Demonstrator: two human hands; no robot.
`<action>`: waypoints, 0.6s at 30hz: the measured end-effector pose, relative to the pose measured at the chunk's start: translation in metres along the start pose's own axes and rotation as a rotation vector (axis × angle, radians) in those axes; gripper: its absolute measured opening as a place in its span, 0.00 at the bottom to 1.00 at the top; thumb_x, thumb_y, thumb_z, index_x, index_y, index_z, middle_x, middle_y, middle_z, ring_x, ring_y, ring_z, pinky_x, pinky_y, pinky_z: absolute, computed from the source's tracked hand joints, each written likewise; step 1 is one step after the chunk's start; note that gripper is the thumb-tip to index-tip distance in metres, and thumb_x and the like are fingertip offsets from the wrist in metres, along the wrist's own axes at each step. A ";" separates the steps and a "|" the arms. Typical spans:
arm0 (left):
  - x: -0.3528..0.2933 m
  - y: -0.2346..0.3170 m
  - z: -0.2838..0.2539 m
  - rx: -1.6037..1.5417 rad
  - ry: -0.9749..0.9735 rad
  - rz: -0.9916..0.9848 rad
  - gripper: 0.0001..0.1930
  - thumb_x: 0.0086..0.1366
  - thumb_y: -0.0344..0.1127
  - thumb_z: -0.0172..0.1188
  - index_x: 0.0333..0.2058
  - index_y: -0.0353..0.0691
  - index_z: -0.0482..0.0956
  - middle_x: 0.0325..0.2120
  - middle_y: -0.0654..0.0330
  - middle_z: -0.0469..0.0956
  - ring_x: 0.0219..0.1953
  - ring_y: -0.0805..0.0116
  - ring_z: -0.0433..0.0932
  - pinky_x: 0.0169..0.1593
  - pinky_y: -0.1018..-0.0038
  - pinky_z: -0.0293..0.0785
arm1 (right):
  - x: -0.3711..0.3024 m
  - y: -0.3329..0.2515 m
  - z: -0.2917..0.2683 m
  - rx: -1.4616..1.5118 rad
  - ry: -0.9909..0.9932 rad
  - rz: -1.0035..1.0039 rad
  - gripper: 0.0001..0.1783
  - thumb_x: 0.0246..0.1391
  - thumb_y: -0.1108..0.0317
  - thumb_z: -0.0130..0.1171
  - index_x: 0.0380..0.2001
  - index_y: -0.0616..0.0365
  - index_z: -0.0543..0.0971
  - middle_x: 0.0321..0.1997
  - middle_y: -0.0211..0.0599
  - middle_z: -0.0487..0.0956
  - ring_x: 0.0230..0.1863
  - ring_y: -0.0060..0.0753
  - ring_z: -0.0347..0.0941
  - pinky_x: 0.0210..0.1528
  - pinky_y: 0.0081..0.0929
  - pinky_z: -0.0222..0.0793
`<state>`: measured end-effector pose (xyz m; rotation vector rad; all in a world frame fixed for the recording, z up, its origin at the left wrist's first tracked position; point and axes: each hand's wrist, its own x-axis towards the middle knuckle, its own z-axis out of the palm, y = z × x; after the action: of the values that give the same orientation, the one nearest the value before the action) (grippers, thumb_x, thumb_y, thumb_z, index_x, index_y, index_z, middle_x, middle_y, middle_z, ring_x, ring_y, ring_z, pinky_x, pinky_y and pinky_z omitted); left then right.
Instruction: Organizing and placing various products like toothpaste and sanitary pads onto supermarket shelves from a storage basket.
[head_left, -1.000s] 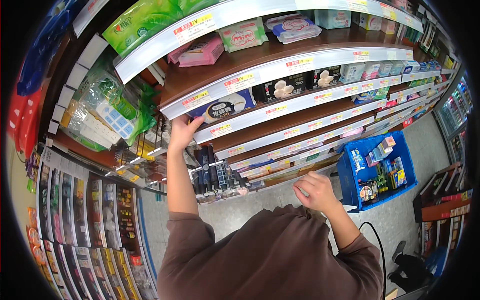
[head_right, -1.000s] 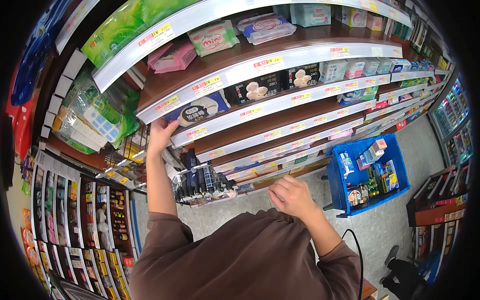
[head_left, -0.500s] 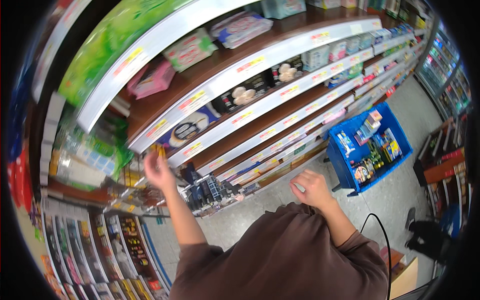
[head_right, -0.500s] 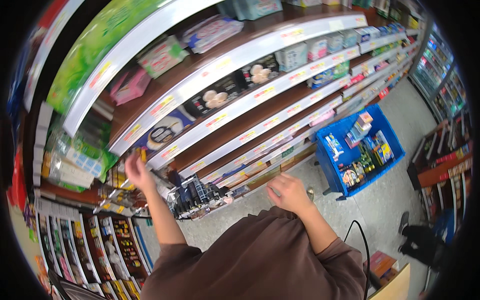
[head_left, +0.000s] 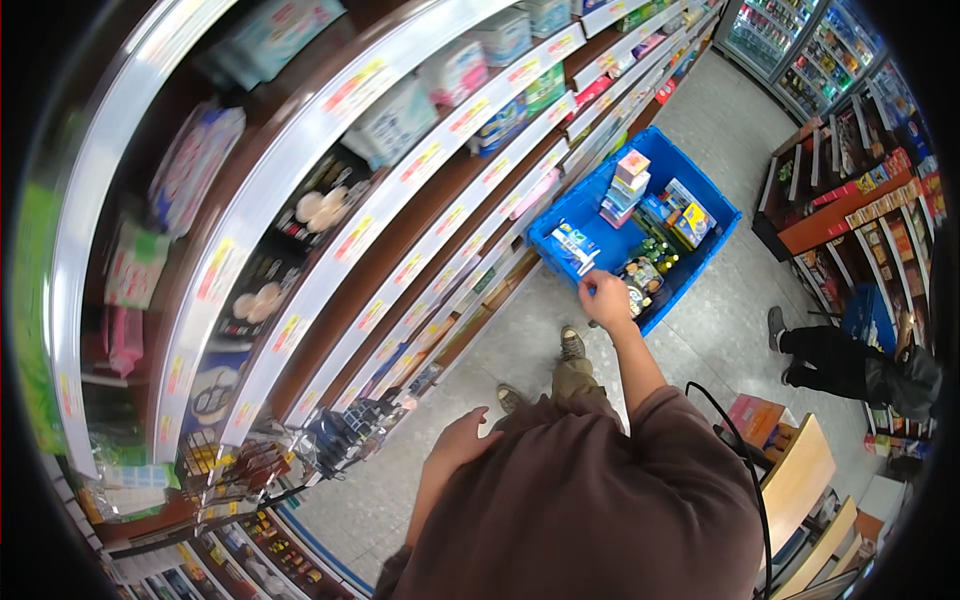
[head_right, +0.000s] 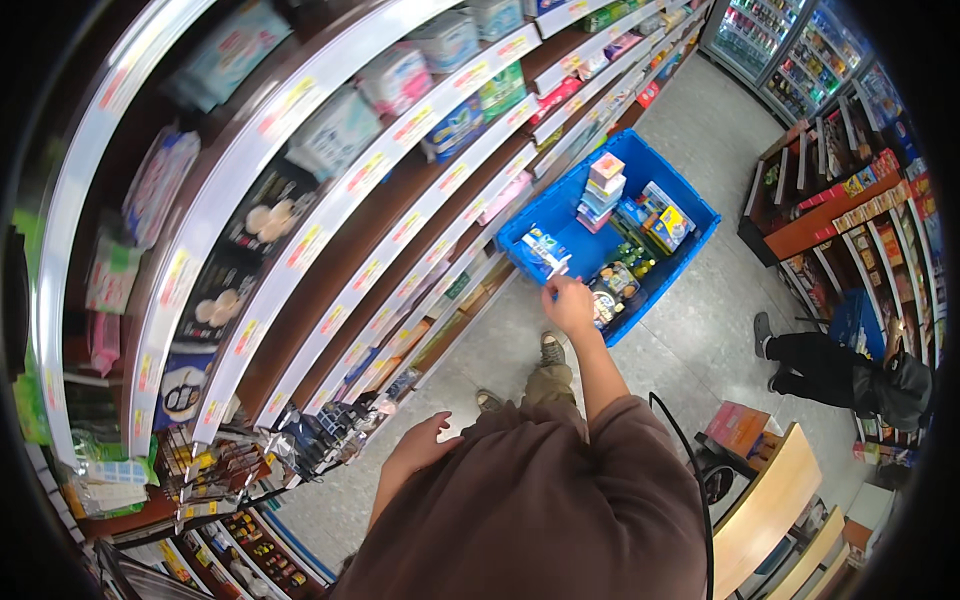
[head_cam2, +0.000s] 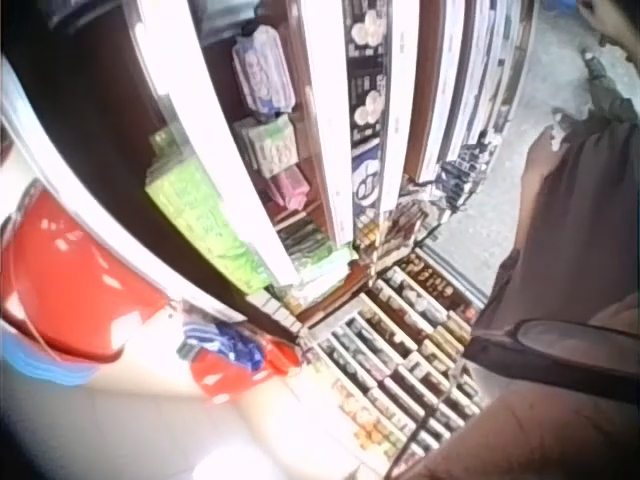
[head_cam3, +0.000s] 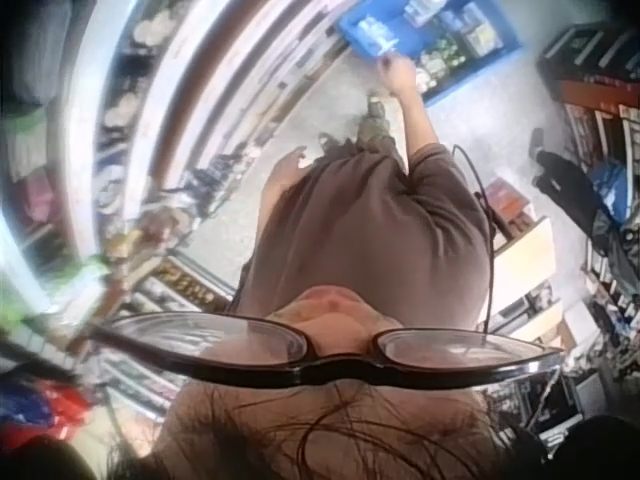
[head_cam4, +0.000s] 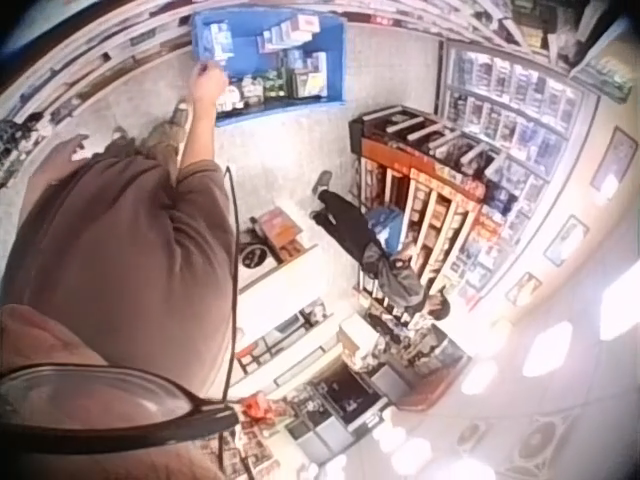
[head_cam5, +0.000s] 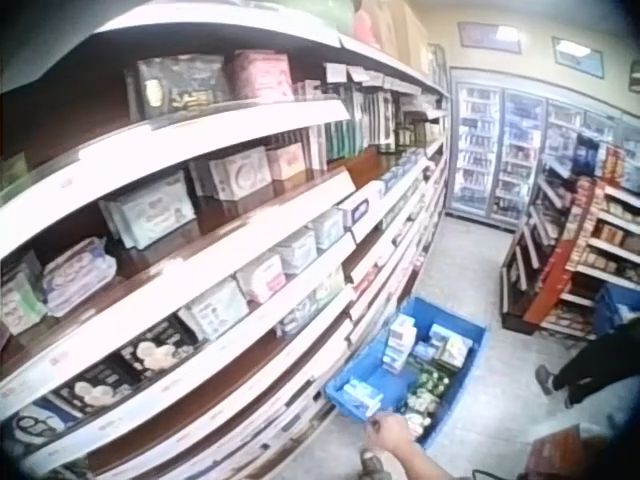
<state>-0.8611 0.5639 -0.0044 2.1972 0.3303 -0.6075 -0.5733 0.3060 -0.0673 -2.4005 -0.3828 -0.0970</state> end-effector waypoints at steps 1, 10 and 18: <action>0.013 0.012 0.000 0.232 -0.082 0.030 0.31 0.61 0.49 0.62 0.57 0.36 0.69 0.43 0.46 0.80 0.47 0.48 0.79 0.51 0.58 0.74 | 0.010 0.016 0.000 0.002 0.000 0.007 0.06 0.45 0.67 0.64 0.25 0.59 0.80 0.25 0.43 0.80 0.30 0.47 0.78 0.33 0.39 0.73; 0.094 0.112 0.006 0.234 0.116 -0.034 0.30 0.61 0.48 0.62 0.56 0.35 0.70 0.51 0.46 0.76 0.53 0.46 0.74 0.56 0.58 0.70 | 0.100 0.174 0.001 0.149 0.116 0.531 0.36 0.39 0.57 0.73 0.51 0.62 0.73 0.48 0.51 0.78 0.49 0.50 0.76 0.52 0.38 0.71; 0.107 0.163 0.047 0.181 -0.256 -0.152 0.33 0.64 0.56 0.57 0.60 0.39 0.68 0.54 0.44 0.74 0.57 0.46 0.73 0.61 0.60 0.67 | 0.191 0.264 0.016 0.188 0.211 0.457 0.62 0.24 0.62 0.82 0.64 0.63 0.57 0.67 0.56 0.59 0.69 0.54 0.56 0.69 0.39 0.56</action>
<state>-0.7161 0.4275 0.0182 2.2439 0.3194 -1.0266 -0.3129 0.1745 -0.2137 -2.2052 0.2458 -0.1003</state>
